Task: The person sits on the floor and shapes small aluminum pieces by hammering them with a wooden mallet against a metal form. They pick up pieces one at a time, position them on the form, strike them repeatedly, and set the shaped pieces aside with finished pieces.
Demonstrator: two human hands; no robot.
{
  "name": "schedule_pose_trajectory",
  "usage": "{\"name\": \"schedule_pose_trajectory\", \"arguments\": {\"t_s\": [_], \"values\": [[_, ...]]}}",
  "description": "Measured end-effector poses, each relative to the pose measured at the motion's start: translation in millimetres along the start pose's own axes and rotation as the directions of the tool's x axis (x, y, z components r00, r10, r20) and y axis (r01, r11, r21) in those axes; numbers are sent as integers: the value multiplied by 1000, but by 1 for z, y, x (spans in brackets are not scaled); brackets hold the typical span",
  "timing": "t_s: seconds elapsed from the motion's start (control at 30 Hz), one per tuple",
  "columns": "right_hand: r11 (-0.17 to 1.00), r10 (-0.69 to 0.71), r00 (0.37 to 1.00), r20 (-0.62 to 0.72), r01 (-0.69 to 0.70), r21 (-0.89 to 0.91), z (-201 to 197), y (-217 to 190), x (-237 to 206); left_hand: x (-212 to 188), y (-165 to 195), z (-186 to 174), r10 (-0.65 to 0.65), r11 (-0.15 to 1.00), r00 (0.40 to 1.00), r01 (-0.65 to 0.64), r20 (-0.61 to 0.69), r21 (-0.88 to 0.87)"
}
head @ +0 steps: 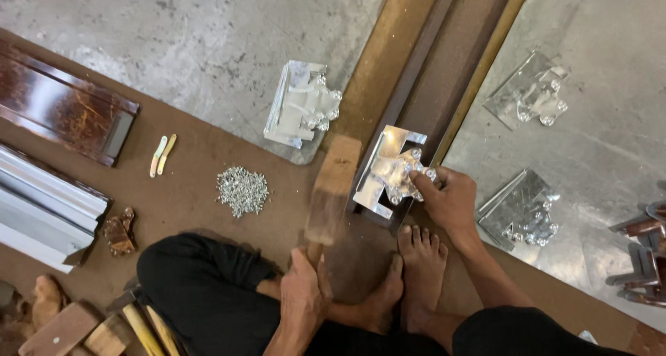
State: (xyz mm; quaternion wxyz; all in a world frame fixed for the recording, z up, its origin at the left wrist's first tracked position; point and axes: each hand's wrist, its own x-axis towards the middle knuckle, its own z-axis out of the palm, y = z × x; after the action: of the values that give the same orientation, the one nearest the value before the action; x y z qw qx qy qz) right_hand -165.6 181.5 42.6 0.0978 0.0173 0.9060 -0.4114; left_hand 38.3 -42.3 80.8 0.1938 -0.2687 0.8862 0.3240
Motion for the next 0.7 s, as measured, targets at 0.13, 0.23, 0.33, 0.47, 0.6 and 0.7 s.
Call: {"name": "schedule_pose_trajectory", "arguments": {"t_s": [0.13,0.23,0.33,0.47,0.6,0.7], "values": [[998,40,999,11,-40,55,-1,-2,-1,9,6,-6,62,997,998,-62,-12,-47],[995,62,998,23,-64,72,-3,-6,-1,22,18,-8,-78,986,992,62,-100,-154],[988,97,994,43,-101,115,-4,-9,-1,32,30,-13,3,997,992,-12,129,70],[991,82,996,37,-86,107,-5,-8,0,40,48,-20,76,990,995,-83,-68,-112],[999,35,999,24,-36,34,-4,-3,1,52,62,-21,50,997,998,-48,28,-66],[988,107,993,51,-112,106,-3,1,1,55,64,-18,59,987,994,-71,-87,-141]]}}
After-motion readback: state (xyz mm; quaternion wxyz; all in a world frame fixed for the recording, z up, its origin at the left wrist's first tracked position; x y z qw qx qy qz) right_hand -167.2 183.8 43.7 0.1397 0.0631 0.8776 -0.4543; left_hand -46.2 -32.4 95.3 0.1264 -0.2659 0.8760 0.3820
